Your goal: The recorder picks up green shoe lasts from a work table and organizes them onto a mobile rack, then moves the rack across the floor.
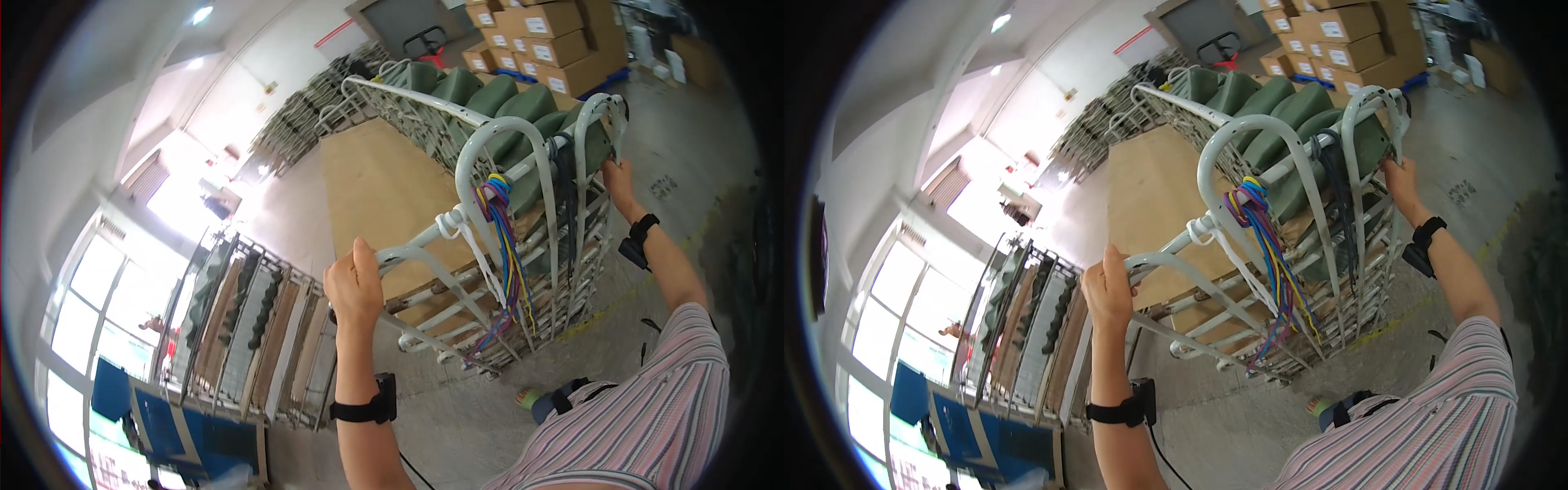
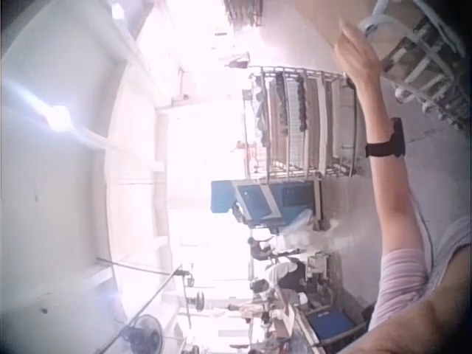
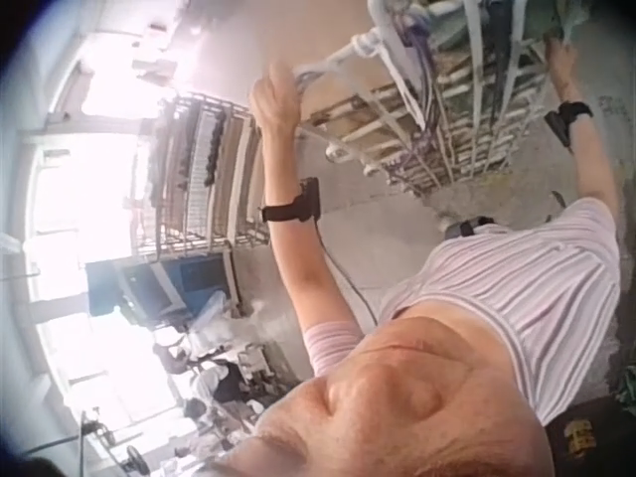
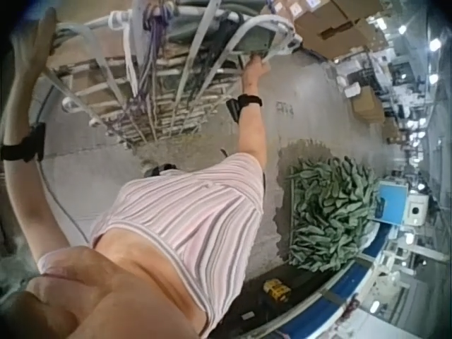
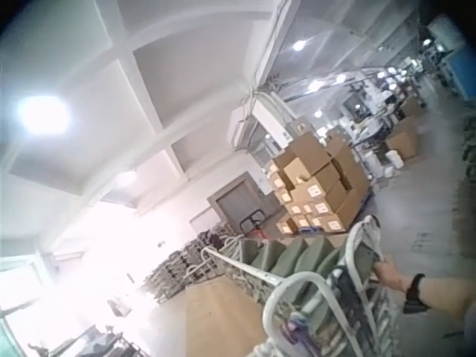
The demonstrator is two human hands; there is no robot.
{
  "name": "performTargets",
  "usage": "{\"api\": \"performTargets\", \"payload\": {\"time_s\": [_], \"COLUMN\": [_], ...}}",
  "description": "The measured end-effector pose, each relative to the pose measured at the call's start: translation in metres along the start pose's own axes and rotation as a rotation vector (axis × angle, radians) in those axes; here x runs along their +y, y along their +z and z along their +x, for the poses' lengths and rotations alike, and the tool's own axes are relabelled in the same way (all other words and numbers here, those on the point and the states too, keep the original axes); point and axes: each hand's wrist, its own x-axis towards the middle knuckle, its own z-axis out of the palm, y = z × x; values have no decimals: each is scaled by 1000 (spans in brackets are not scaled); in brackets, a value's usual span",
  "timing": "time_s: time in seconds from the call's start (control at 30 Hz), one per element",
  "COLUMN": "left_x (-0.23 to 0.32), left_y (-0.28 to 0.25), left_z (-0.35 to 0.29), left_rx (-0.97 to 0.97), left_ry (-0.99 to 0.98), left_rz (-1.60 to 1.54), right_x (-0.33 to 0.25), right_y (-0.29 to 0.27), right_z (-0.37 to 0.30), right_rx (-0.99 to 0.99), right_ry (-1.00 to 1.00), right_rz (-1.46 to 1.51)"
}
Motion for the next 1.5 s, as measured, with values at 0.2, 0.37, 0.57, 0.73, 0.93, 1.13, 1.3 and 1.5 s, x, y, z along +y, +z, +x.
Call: {"api": "performTargets", "payload": {"time_s": [0.2,0.37,0.57,0.73,0.93,1.13,1.3,1.5], "left_x": [-23,-32,-65,-84,-89,-115,-121,-112], "left_y": [13,11,16,33,51,69,70,62], "left_z": [17,23,37,48,63,81,91,92], "left_rx": [17,-54,-102,-84,-172,-198,-279,-361], "left_ry": [107,165,253,301,362,454,489,500], "left_rz": [-26,-151,-174,-176,-145,-305,-384,-535], "right_x": [-19,-43,-59,-34,-67,-93,-100,-115], "right_y": [-1,-21,-16,-35,-22,-13,-19,-24], "right_z": [-17,-33,-63,-69,-106,-138,-168,-198], "right_rx": [138,210,267,331,488,553,659,644], "right_ry": [44,67,93,-134,-102,49,-58,-205], "right_rz": [-82,-166,-202,-290,-413,-393,-463,-375]}}
